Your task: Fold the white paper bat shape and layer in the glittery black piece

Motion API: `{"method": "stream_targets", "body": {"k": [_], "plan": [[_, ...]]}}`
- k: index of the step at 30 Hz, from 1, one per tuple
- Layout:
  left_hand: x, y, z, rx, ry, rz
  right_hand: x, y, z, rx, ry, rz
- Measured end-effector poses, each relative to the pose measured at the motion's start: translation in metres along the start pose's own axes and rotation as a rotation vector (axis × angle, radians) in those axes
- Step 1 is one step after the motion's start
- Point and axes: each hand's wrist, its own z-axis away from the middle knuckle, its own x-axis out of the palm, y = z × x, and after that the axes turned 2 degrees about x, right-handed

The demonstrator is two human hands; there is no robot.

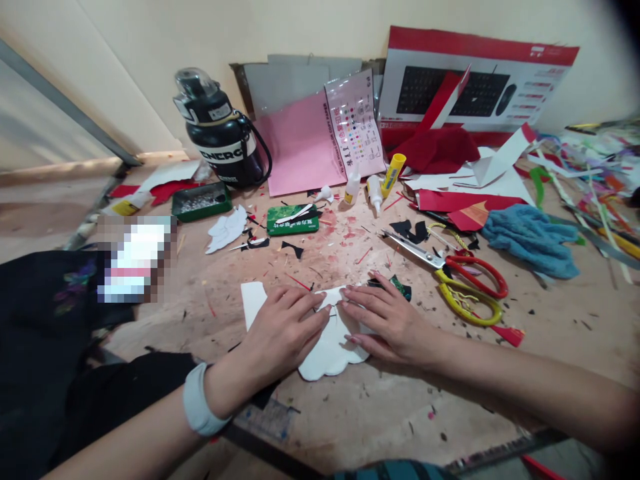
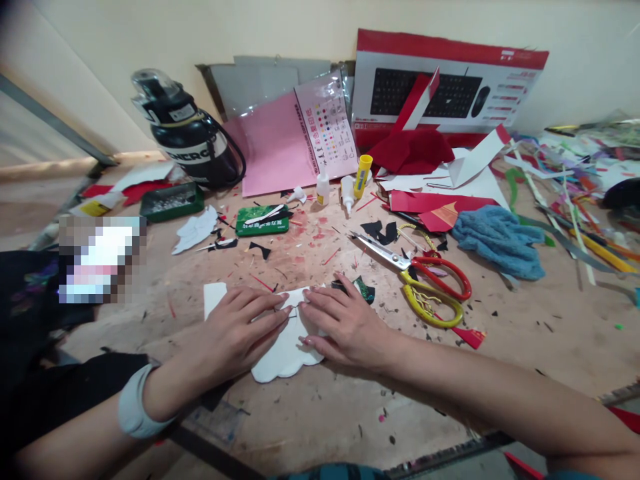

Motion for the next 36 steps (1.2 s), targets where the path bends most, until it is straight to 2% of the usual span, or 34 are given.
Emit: {"method": "stream_targets", "body": {"k": [20, 26, 30, 36], "plan": [[-0.005, 0.004, -0.002, -0.017, -0.033, 0.027, 0.000, -0.001, 0.001, -0.001, -0.066, 0.025], [-0.002, 0.000, 0.000, -0.005, -0.024, 0.011, 0.001, -0.001, 0.002, -0.004, -0.074, 0.030], [0.000, 0.000, 0.001, -0.011, -0.022, 0.017, -0.002, -0.001, 0.001, -0.001, -0.055, -0.023], [-0.001, 0.002, 0.000, -0.018, 0.000, 0.005, -0.013, 0.008, -0.018, 0.112, 0.072, -0.122]]}}
